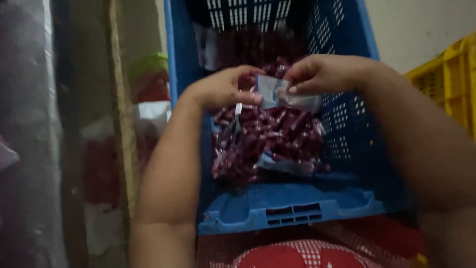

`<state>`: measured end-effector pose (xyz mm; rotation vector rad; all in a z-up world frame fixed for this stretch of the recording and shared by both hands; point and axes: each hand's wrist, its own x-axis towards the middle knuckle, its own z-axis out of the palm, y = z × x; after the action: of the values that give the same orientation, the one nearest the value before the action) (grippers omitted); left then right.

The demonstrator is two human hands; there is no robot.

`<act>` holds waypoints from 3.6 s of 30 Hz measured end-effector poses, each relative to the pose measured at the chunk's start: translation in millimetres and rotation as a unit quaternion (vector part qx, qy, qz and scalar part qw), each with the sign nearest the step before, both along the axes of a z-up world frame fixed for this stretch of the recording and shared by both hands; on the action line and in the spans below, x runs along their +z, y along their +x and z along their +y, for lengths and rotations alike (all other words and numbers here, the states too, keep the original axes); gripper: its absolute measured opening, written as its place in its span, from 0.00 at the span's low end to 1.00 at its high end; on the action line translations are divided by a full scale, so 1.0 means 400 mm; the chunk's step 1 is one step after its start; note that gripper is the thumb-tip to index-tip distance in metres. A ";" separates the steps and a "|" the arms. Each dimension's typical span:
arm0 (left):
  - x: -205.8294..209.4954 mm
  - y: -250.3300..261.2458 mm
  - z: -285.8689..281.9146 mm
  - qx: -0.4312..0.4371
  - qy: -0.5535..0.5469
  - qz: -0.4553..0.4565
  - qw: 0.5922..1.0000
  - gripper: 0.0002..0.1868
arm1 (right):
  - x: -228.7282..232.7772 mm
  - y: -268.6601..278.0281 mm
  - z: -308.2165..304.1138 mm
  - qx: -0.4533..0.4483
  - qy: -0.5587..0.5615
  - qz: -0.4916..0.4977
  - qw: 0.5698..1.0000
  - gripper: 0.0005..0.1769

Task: The person is sorting and packing small individual packets and larger bags of meat sticks into a blue plastic crate.

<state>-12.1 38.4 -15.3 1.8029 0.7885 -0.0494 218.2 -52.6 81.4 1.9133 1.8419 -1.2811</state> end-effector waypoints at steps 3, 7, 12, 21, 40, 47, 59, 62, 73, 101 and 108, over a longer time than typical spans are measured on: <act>-0.058 0.001 0.011 0.035 -0.084 -0.142 0.986 0.39 | -0.033 0.046 -0.009 -0.111 0.066 0.242 0.962 0.08; -0.044 -0.006 0.008 0.095 -0.020 -0.116 0.988 0.18 | -0.097 0.037 -0.012 -0.183 0.178 0.283 0.925 0.15; -0.195 0.000 0.099 0.191 0.202 0.030 0.960 0.14 | -0.280 0.041 0.053 -0.136 0.450 -0.003 0.882 0.16; -0.041 0.071 -0.068 0.067 0.194 -0.100 0.973 0.20 | -0.259 -0.084 0.029 -0.382 0.129 0.477 0.781 0.25; -0.064 0.083 -0.089 0.259 0.074 -0.200 0.942 0.12 | -0.252 -0.023 0.056 -0.250 0.221 0.315 0.888 0.10; -0.060 0.088 -0.086 0.345 0.022 -0.198 0.917 0.10 | -0.142 0.047 0.040 -0.235 0.225 0.234 0.916 0.13; -0.284 0.187 -0.041 0.300 -0.077 -0.010 0.951 0.12 | -0.246 0.172 0.085 -0.163 0.482 0.193 0.839 0.24; -0.419 0.232 -0.039 0.215 0.090 0.106 0.967 0.12 | -0.294 0.191 0.120 -0.110 0.562 0.181 0.799 0.13; -0.476 0.383 -0.067 0.191 0.129 0.157 0.960 0.16 | -0.278 0.180 0.118 -0.150 0.565 0.138 0.799 0.07; 0.006 0.165 -0.104 0.148 0.369 -0.046 0.917 0.09 | -0.317 0.039 0.102 0.021 0.516 -0.071 0.854 0.22; -0.065 0.181 -0.101 0.144 0.358 -0.053 0.921 0.02 | -0.284 0.014 0.089 -0.043 0.447 0.044 0.892 0.20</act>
<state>60.2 -2.1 -41.4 2.3152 1.0721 0.5984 223.7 -17.1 -32.1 2.3610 2.7253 -0.5279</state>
